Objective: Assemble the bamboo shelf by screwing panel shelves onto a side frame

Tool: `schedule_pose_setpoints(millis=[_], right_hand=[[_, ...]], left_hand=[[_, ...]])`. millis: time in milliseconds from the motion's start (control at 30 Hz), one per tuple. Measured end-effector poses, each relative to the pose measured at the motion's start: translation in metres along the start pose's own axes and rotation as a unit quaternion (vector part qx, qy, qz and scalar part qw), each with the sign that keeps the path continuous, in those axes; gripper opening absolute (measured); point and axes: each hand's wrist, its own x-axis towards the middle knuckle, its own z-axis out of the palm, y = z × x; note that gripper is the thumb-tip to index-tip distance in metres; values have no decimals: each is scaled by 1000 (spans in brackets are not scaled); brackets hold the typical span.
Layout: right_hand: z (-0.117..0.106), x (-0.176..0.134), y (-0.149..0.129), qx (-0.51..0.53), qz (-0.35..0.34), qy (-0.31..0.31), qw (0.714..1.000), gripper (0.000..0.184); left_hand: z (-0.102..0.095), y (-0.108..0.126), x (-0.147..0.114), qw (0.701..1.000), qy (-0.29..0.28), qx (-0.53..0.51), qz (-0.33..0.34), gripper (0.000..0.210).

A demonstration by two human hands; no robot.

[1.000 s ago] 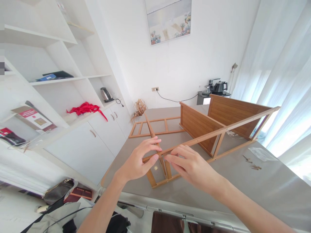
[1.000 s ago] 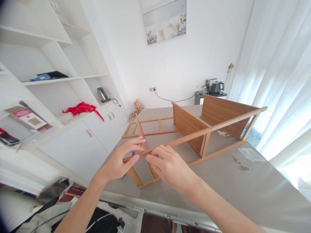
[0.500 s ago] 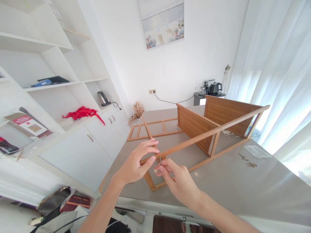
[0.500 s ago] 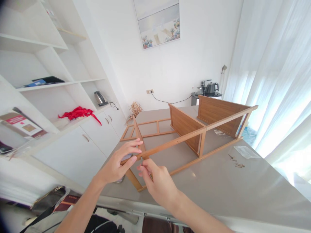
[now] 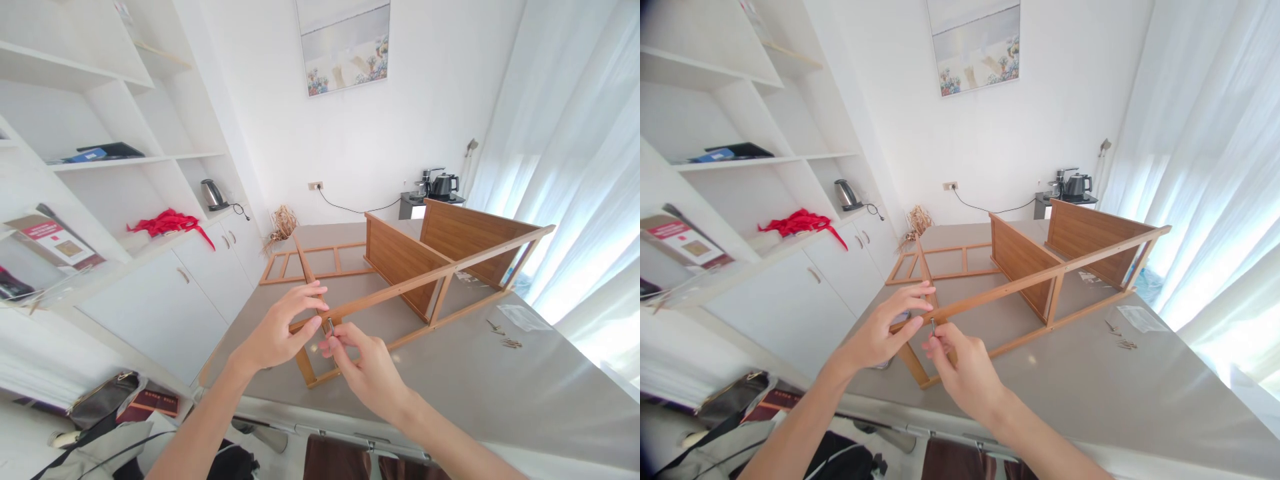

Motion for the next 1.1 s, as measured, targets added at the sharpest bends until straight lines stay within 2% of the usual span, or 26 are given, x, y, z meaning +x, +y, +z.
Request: schedule_pose_setpoints(millis=[100, 233, 433, 600, 667, 800, 900, 1100], right_hand=[[2, 0, -4, 2, 15, -1, 1000, 16], [7, -2, -5, -7, 24, 26, 999, 17], [7, -3, 8, -52, -46, 23, 997, 12], [-12, -1, 13, -180, -183, 67, 964, 15], [-24, 0, 10, -208, -215, 64, 952, 20], [-43, 4, 2, -236, -225, 27, 945, 27], [-47, 10, 0, -254, -229, 2, 940, 28], [-46, 17, 1, -275, -228, 15, 934, 26]], left_hand=[[0, 1, 0, 1000, 5, -1, 5, 21], [-2, 3, -1, 1000, 1, 14, 0, 21], [-3, 2, -2, 1000, 4, 29, 4, 20], [-4, 3, 0, 1000, 0, 23, 11, 20], [-4, 4, 0, 1000, -1, 23, 12, 20], [-4, 3, 0, 1000, 0, 22, 10, 20], [-3, 2, 0, 1000, 4, 18, 12, 20], [-3, 2, 0, 1000, 13, 6, 9, 21]])
